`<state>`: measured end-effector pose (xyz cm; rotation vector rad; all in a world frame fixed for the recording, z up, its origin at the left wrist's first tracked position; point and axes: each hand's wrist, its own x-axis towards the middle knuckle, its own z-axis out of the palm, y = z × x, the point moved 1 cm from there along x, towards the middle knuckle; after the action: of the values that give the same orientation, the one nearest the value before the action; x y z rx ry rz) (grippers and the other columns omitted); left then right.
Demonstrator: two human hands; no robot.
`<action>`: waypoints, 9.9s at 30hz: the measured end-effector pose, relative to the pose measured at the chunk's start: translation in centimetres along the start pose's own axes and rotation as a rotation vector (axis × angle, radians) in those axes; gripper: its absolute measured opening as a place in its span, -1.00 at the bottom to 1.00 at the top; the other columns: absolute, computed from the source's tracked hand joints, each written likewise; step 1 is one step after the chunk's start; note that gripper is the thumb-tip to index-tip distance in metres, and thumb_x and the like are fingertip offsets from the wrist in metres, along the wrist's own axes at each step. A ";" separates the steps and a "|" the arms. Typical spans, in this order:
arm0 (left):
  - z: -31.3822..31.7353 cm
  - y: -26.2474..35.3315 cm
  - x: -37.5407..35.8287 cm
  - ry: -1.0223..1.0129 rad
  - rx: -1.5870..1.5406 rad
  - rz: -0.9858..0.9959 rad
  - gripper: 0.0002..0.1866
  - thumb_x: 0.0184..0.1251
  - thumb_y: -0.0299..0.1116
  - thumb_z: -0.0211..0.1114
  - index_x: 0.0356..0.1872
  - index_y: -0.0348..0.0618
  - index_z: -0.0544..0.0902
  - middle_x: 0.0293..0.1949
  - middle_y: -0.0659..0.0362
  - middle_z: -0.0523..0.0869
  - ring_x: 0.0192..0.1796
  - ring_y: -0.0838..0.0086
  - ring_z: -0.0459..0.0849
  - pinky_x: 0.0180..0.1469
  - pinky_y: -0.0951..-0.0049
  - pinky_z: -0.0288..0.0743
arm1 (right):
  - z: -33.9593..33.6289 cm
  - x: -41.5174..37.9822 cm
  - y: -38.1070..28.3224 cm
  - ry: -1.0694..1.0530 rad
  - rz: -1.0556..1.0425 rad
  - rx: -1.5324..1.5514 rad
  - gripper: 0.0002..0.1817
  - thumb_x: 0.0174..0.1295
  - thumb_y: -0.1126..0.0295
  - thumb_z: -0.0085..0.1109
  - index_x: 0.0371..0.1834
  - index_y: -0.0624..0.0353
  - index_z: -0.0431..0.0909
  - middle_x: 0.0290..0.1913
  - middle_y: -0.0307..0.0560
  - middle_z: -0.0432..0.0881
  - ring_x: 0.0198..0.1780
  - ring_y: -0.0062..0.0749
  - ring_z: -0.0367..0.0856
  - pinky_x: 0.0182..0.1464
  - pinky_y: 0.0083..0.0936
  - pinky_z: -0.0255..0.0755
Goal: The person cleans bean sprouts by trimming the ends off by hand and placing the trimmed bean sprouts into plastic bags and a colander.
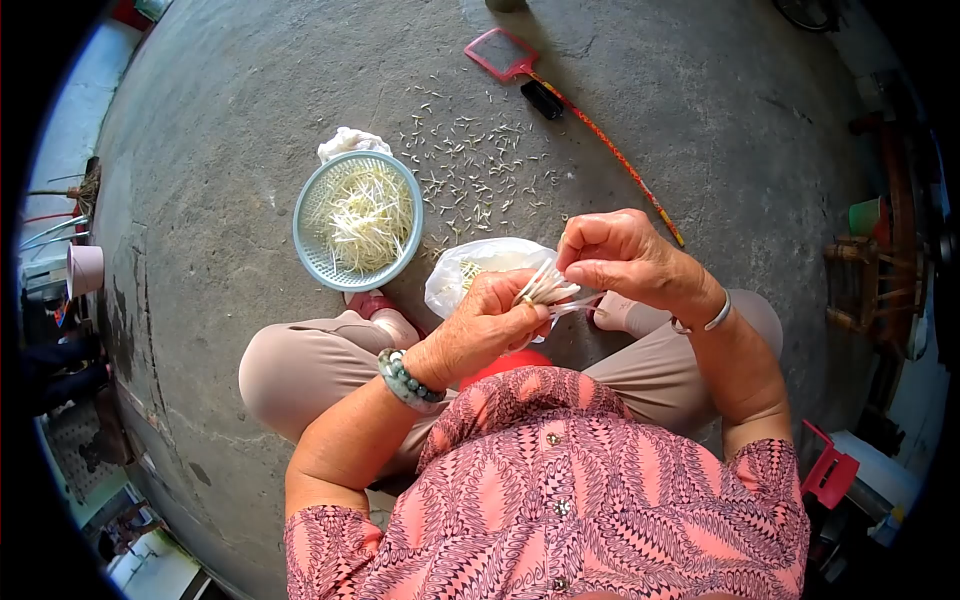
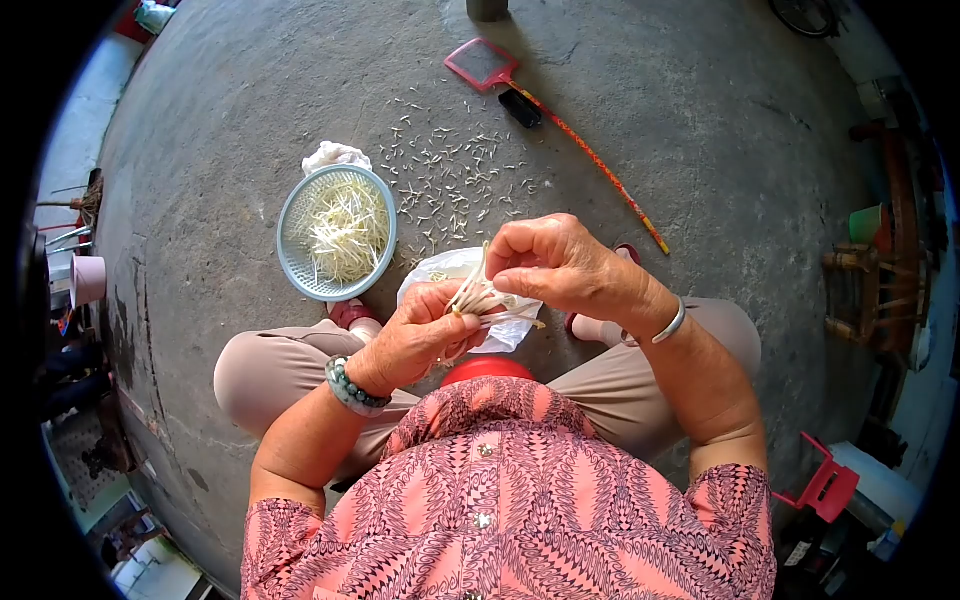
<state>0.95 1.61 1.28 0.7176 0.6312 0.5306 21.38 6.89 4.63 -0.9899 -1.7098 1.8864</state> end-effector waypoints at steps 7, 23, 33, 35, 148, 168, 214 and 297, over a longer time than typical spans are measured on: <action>0.4 0.2 0.1 0.025 0.081 0.017 -0.72 0.40 -0.35 0.15 0.00 -0.31 0.57 -0.47 0.30 0.56 -0.55 0.79 0.35 -0.53 0.75 0.20 | 0.5 0.2 0.9 0.003 -0.126 -0.122 -0.88 0.16 0.50 0.26 -0.28 0.31 0.56 -0.39 -0.11 0.66 -0.33 -0.60 0.59 -0.28 -0.57 0.46; 0.2 -0.1 -0.1 0.031 -0.035 -0.012 -0.65 0.47 -0.20 0.10 0.07 -0.25 0.53 -0.46 0.33 0.55 -0.54 0.81 0.35 -0.52 0.77 0.20 | 0.7 0.2 0.9 0.057 -0.046 -0.128 -0.88 0.17 0.48 0.24 -0.36 0.33 0.55 -0.49 -0.17 0.60 -0.41 -0.68 0.49 -0.38 -0.58 0.42; 0.1 -0.3 0.0 0.019 -0.117 -0.003 -0.67 0.47 -0.25 0.11 0.05 -0.31 0.52 -0.45 0.35 0.51 -0.50 0.79 0.37 -0.52 0.77 0.18 | 1.2 0.0 0.9 0.079 0.004 0.052 -0.91 0.20 0.53 0.14 -0.33 0.36 0.53 -0.41 -0.22 0.60 -0.34 -0.71 0.49 -0.32 -0.65 0.42; 0.1 -0.4 0.0 0.021 -0.114 -0.005 -0.68 0.47 -0.26 0.10 0.04 -0.31 0.52 -0.46 0.35 0.51 -0.50 0.78 0.37 -0.52 0.77 0.18 | 1.2 -0.1 0.9 0.087 0.026 0.104 -0.92 0.20 0.53 0.14 -0.33 0.35 0.54 -0.41 -0.24 0.59 -0.34 -0.72 0.49 -0.32 -0.67 0.41; -1.1 -1.7 0.4 -0.105 -0.779 -0.037 -0.43 0.48 -0.03 -0.11 0.27 -0.31 0.34 0.09 -0.11 0.56 0.08 0.11 0.60 0.14 0.08 0.51 | 2.0 2.7 1.5 0.076 -0.041 -0.002 -0.53 0.45 0.11 -0.11 0.12 0.28 0.54 -0.03 -0.05 0.67 -0.07 -0.51 0.61 -0.04 -0.52 0.48; -2.0 -2.3 1.1 0.173 -0.852 0.072 -0.59 0.53 -0.07 -0.19 0.11 -0.11 0.44 0.03 0.04 0.58 0.07 0.22 0.61 0.15 0.15 0.48 | 6.1 1.4 -0.4 0.117 -0.574 -0.857 -0.61 -0.06 0.16 0.39 -0.30 0.19 0.51 0.18 0.13 0.45 0.25 0.16 0.34 0.17 0.07 0.22; -1.9 -2.3 0.9 0.149 -0.563 -0.005 -0.81 0.34 -0.41 0.22 -0.09 -0.23 0.53 -0.35 0.16 0.67 -0.29 0.40 0.71 -0.12 0.33 0.66 | 2.7 2.6 1.1 0.470 -0.632 -1.385 -0.95 -0.07 0.49 0.18 -0.54 0.17 0.50 -0.13 -0.12 0.54 0.00 -0.23 0.55 0.28 0.21 0.12; -1.1 -2.5 3.0 0.135 -0.930 0.179 -0.61 0.40 -0.41 -0.02 0.19 -0.37 0.38 0.10 0.01 0.56 0.13 0.28 0.56 0.28 0.23 0.38 | 2.2 2.0 2.7 0.125 0.213 0.209 -0.72 0.22 0.48 0.13 -0.04 0.43 0.53 -0.31 -0.22 0.61 -0.29 -0.71 0.54 -0.29 -0.68 0.45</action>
<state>2.81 2.41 -2.27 -0.1458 0.3757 0.9490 18.86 6.41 1.56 -1.2167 -1.3507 2.0369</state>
